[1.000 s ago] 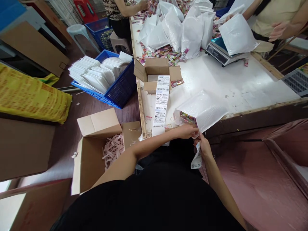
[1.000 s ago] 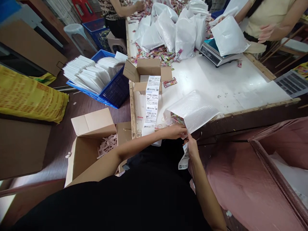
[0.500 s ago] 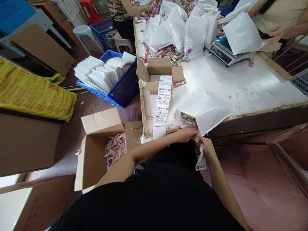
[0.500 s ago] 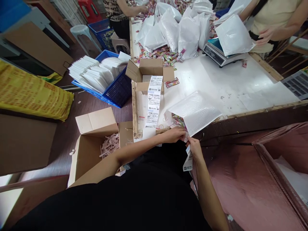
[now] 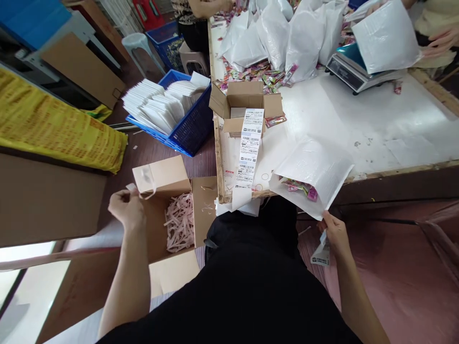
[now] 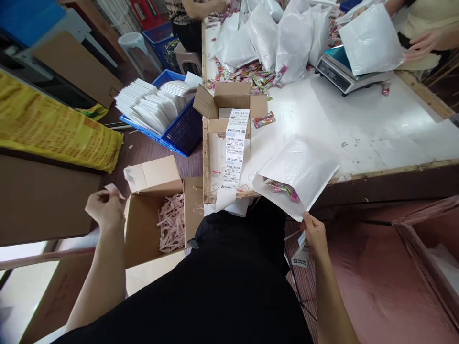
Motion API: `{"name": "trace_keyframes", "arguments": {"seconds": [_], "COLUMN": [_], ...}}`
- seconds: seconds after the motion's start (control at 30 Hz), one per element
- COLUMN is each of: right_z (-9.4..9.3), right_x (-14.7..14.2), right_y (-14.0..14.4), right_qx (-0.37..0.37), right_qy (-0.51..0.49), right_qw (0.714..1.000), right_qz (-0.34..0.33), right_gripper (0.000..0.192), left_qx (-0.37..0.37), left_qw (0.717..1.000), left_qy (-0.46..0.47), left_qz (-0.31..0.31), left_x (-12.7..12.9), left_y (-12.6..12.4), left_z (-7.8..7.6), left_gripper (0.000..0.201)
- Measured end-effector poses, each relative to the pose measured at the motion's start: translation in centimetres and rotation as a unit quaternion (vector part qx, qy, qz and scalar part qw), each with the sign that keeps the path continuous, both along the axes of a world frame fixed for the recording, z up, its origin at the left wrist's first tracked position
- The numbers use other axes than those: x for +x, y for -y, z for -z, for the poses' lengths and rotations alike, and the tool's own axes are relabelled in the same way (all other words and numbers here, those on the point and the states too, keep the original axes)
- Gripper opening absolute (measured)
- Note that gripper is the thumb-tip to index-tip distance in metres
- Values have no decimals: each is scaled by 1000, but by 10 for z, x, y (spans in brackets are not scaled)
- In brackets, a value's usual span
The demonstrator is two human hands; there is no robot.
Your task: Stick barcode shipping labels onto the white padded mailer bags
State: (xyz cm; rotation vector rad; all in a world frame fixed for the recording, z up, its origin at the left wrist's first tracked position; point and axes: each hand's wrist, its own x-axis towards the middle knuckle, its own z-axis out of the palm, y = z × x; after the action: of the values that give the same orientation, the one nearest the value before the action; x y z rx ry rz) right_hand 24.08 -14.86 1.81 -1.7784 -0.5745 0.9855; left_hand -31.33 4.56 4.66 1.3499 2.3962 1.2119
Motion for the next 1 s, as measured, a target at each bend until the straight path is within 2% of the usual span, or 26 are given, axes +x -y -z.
{"name": "trace_keyframes", "arguments": {"seconds": [0.1,0.17,0.23,0.3,0.37,0.4,0.47,0.5,0.53,0.6,0.63,0.67,0.7,0.73,0.77,0.83,0.93,1.0], "right_z": [1,0,1,2,6,8,11,13,14,16,15,13,9,2,-7,-33,-77,-96], "right_x": [9,13,17,20,25,28,33,35,36,38,39,41,43,47,52,63,78,80], "right_y": [10,14,15,12,7,3,-5,-9,-12,-17,-18,-19,-20,-22,-24,-29,-37,-36], "right_qx": [-24,-44,-48,-26,3,14,28,35,42,59,66,70,72,73,75,96,157,173], "right_qy": [130,230,317,394,462,491,535,550,561,569,567,561,554,547,540,524,486,462], "right_qw": [991,971,944,914,880,863,830,816,803,789,788,790,795,803,813,833,858,869], "right_qz": [-23,-49,-77,-95,-109,-121,-155,-175,-194,-223,-232,-236,-234,-224,-207,-147,-47,-33], "right_gripper": [50,45,50,65,78,80,71,63,56,50,49,49,49,48,47,41,40,42], "left_qx": [-101,-175,-208,-180,-105,-62,-2,6,8,15,21,24,27,30,35,57,90,79], "left_qw": [988,974,968,977,975,961,901,859,808,685,626,578,544,527,525,548,588,590], "left_qy": [-64,-99,-112,-116,-114,-107,-118,-132,-144,-152,-150,-145,-138,-126,-108,-52,33,57], "left_qz": [-97,-102,-80,7,159,248,417,495,571,713,765,802,827,840,843,833,803,802], "left_x": [-38,-44,-34,-4,47,78,147,181,214,269,291,308,320,329,336,344,351,351], "left_y": [32,44,44,32,12,1,-23,-34,-43,-58,-63,-66,-68,-70,-72,-76,-82,-82], "left_z": [28,47,57,55,45,38,24,19,16,14,15,16,17,16,13,-1,-40,-65], "left_gripper": [16,12,30,53,62,63,63,63,65,62,59,56,54,51,49,46,39,30]}}
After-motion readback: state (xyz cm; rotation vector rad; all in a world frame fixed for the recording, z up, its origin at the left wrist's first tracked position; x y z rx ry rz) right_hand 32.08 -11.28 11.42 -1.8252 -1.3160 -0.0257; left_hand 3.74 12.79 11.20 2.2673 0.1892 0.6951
